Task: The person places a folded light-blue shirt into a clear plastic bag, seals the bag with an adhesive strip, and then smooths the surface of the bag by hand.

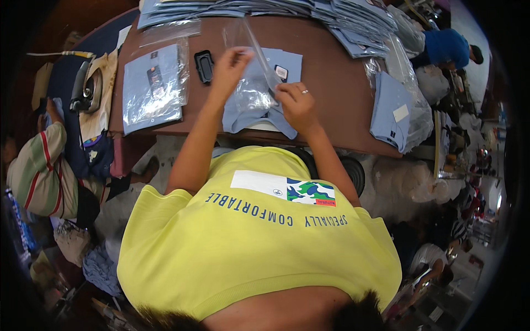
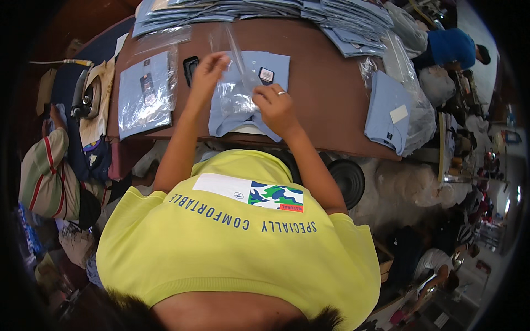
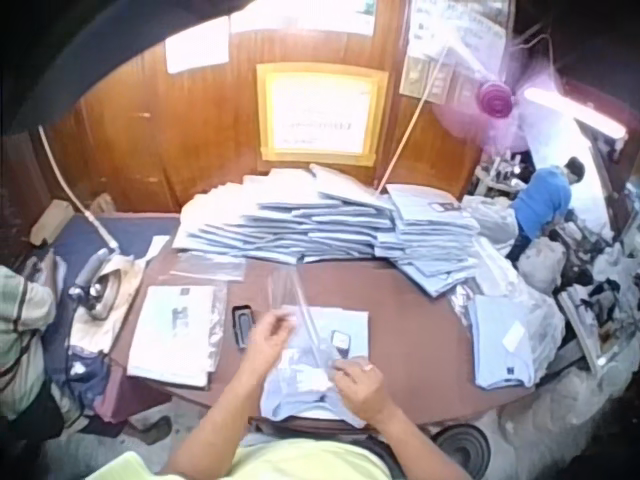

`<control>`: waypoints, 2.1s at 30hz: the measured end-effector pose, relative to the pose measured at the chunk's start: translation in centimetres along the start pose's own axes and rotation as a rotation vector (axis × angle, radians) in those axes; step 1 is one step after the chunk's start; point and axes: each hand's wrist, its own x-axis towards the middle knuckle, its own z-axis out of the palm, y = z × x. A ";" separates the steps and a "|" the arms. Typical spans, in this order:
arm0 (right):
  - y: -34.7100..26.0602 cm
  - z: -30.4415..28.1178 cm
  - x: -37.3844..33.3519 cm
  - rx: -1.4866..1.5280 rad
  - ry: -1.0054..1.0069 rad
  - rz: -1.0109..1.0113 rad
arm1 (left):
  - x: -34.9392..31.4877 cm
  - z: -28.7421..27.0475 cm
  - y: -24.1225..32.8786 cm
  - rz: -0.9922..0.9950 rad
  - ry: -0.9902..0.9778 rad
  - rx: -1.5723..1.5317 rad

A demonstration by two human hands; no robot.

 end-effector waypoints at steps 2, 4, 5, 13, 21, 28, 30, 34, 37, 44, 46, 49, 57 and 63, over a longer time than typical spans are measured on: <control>0.7 0.5 -0.6 0.030 0.045 0.101 | 1.1 -3.5 -3.6 0.133 0.204 0.481; 1.5 0.5 -0.5 0.049 0.102 0.195 | 0.7 -5.5 -6.4 0.264 0.293 1.168; 1.8 0.6 -0.6 0.099 0.131 0.270 | 0.5 -5.7 -7.3 0.244 0.272 1.167; 5.9 0.4 -2.1 0.364 0.291 0.769 | 0.8 -7.4 -1.2 0.499 0.437 0.874; 6.8 2.0 -4.2 0.726 0.382 0.847 | -0.3 -19.6 -6.1 0.200 0.508 1.229; 2.9 -0.1 -0.3 0.448 0.273 0.643 | -2.3 -7.5 1.1 0.519 0.183 0.672; 2.3 0.4 0.0 0.521 0.255 0.681 | -5.4 -1.1 3.1 0.610 -0.016 0.570; 3.2 0.5 -1.6 0.681 0.169 0.793 | -6.7 3.0 1.6 0.770 -0.094 0.778; 3.6 -0.5 -3.0 0.784 -0.002 0.922 | -6.2 2.3 -0.8 0.654 -0.220 0.695; 3.4 -0.5 -4.5 0.809 -0.203 1.124 | -8.0 1.5 -2.3 0.655 -0.346 0.841; 4.3 0.2 -5.4 0.792 -0.173 1.139 | -8.5 1.4 -2.2 0.669 -0.307 0.890; 4.5 0.6 -5.6 0.819 -0.121 1.193 | -9.0 1.1 -1.7 0.678 -0.286 0.925; 4.6 2.3 -6.3 0.524 -0.289 1.033 | -10.4 0.5 -2.1 0.622 -0.336 0.975; 5.5 4.1 -6.9 0.528 -0.097 1.174 | -11.8 0.7 -1.0 0.626 -0.374 1.042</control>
